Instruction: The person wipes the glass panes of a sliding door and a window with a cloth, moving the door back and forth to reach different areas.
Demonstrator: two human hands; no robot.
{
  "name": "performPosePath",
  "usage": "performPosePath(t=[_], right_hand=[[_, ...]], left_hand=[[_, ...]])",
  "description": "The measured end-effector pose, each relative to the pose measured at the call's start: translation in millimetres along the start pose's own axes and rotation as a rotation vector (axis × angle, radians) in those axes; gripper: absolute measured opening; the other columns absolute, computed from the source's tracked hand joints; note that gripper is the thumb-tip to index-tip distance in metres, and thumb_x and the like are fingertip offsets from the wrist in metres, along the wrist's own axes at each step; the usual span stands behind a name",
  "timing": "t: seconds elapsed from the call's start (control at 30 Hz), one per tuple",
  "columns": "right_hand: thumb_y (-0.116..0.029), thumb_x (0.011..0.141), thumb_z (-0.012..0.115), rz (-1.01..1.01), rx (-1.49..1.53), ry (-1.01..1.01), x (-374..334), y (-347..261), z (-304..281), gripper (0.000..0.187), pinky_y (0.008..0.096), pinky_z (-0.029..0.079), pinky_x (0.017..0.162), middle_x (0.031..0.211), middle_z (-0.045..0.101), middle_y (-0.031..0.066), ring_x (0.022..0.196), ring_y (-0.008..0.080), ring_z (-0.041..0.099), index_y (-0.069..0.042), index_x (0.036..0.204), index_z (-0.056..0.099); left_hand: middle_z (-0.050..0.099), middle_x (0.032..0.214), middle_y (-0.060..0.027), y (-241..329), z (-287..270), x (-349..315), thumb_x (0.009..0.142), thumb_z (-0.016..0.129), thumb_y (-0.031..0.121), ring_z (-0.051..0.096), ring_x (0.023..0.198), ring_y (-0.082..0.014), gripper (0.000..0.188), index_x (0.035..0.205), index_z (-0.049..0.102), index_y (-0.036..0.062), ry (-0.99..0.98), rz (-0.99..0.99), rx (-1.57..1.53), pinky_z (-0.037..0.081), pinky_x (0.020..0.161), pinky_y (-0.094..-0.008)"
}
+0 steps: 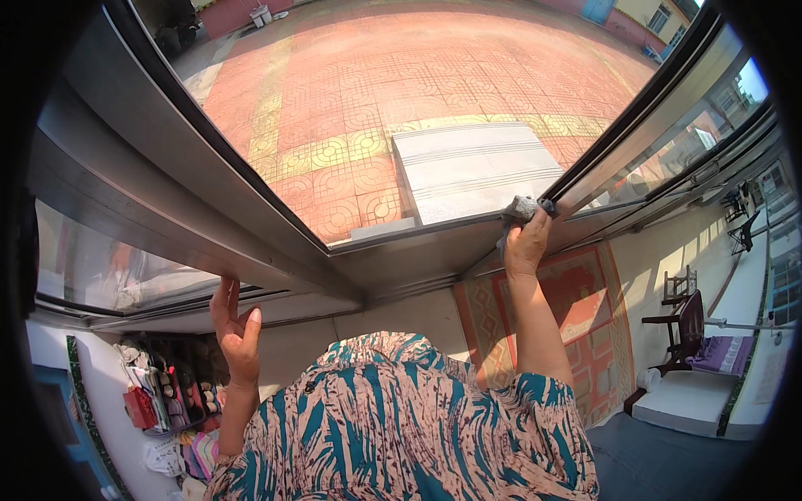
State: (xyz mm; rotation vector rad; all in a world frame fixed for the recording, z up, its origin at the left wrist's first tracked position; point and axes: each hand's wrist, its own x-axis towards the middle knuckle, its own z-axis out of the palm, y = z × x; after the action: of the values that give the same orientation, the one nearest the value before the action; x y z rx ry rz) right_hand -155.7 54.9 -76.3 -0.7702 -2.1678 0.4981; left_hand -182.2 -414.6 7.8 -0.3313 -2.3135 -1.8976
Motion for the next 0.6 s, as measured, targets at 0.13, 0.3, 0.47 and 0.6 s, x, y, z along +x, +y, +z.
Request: performPosePath(t=[0.13, 0.3, 0.47, 0.6], right_hand=[[0.001, 0.072, 0.062, -0.058, -0.02, -0.059, -36, -41, 20, 0.038, 0.0462, 0.047, 0.082, 0.103, 0.05, 0.0206, 0.097, 0.0417, 0.053, 0.002, 0.108, 0.048], [-0.002, 0.069, 0.069, -0.19, 0.035, -0.232, -74, -87, 30, 0.046, 0.0466, 0.05, 0.075, 0.101, 0.048, 0.0185, 0.092, 0.0407, 0.056, -0.001, 0.109, 0.048], [-0.004, 0.066, 0.069, -0.278, 0.075, -0.303, -90, -122, 37, 0.045, 0.0456, 0.051, 0.07, 0.099, 0.048, 0.017, 0.087, 0.0387, 0.057, -0.003, 0.107, 0.05], [-0.003, 0.066, 0.068, -0.32, 0.155, -0.411, -112, -151, 41, 0.046, 0.0462, 0.051, 0.07, 0.101, 0.05, 0.0168, 0.087, 0.0386, 0.058, -0.002, 0.109, 0.049]], left_hand=[[0.036, 0.146, -0.0099, 3, 6, -3, 0.083, 0.055, -0.004, 0.038, 0.136, -0.0277, 0.067, 0.145, 0.033, 0.0067, 0.006, 0.012, 0.014, 0.05, 0.093, -0.0331], [0.034, 0.146, -0.0094, 6, 10, 0, 0.081, 0.058, -0.006, 0.038, 0.136, -0.0263, 0.07, 0.145, 0.033, 0.0071, -0.043, 0.013, 0.002, 0.05, 0.093, -0.0326], [0.033, 0.145, -0.0079, 21, 24, 6, 0.081, 0.057, -0.005, 0.036, 0.138, -0.0243, 0.074, 0.149, 0.03, 0.0091, -0.184, 0.021, 0.046, 0.048, 0.094, -0.0318], [0.032, 0.144, -0.0082, 29, 28, 14, 0.08, 0.058, -0.004, 0.036, 0.138, -0.024, 0.076, 0.15, 0.031, 0.0111, -0.339, 0.048, 0.062, 0.047, 0.097, -0.0343]])
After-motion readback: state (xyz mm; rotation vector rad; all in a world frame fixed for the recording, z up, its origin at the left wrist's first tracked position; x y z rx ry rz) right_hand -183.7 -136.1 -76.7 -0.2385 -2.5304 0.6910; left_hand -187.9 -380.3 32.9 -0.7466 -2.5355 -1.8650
